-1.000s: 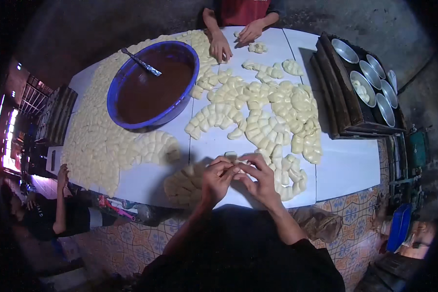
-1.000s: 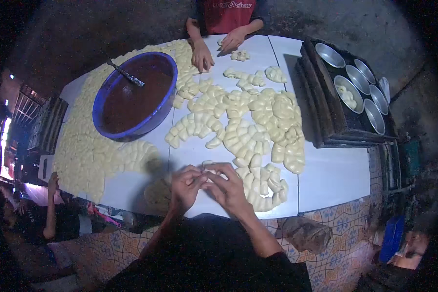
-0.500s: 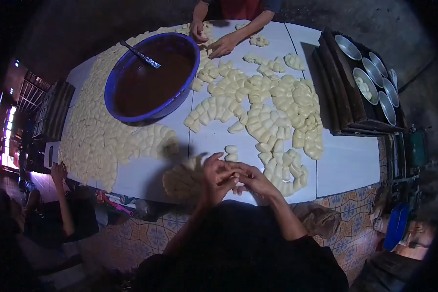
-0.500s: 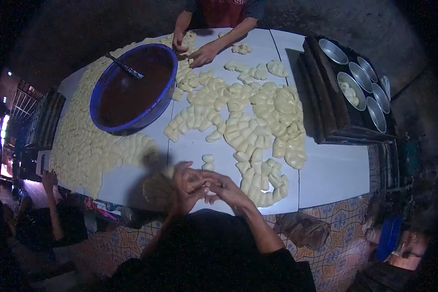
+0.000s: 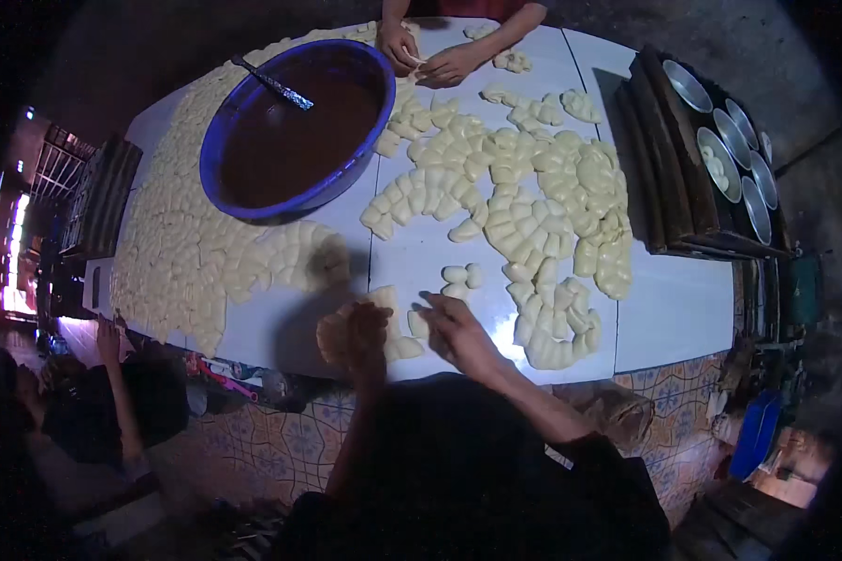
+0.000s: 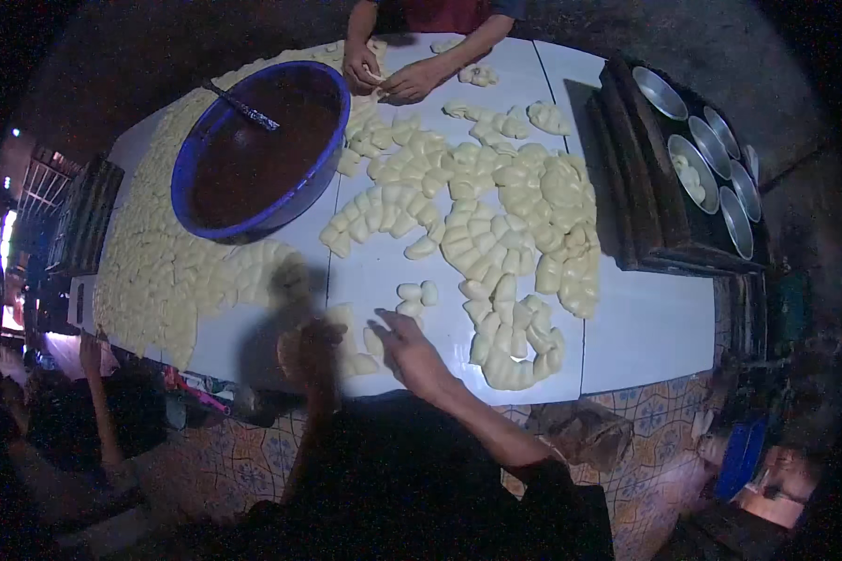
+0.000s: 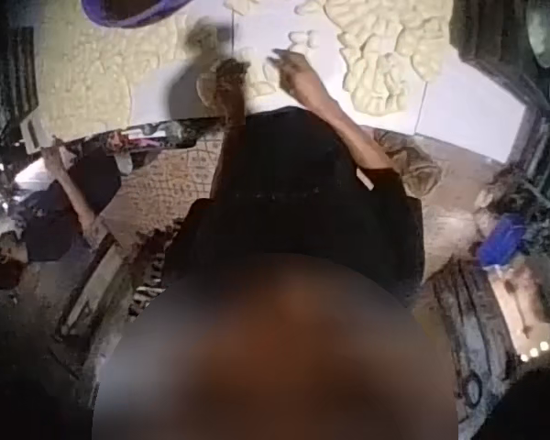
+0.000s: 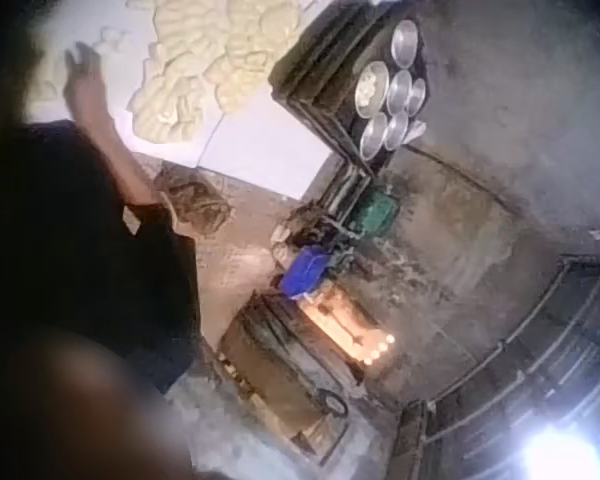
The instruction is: The person carries a tray of baking tins to a table, shapes dough portions into balls by hand, and places the shaped dough into the baking tins.
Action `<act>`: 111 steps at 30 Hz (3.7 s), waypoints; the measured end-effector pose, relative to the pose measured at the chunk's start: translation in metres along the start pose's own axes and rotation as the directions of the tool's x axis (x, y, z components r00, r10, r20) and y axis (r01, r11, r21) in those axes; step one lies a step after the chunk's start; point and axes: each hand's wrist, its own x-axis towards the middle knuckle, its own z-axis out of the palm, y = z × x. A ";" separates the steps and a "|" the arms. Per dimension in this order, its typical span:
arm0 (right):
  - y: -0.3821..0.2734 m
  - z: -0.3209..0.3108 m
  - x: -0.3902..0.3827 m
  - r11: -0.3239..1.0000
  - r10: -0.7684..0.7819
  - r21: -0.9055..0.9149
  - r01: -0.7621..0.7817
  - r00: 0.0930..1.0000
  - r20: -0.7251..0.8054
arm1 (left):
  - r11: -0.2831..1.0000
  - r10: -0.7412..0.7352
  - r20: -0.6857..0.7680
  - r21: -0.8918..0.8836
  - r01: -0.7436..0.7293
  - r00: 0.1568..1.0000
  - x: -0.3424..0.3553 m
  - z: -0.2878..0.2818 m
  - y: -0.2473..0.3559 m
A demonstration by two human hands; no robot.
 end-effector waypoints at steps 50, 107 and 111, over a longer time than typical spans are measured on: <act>0.027 -0.006 0.056 0.155 0.363 0.979 -0.134 0.929 0.070 | 0.731 0.111 0.130 0.661 -0.170 0.985 0.180 0.074 0.062; -0.014 0.051 0.060 0.982 -0.119 -0.153 0.107 0.990 -0.074 | 0.203 0.127 0.230 0.946 -0.252 0.965 0.003 -0.002 0.006; 0.007 0.052 0.061 0.965 0.064 0.233 -0.123 0.967 0.247 | -0.070 0.040 0.309 0.950 -0.306 0.950 0.010 0.003 0.012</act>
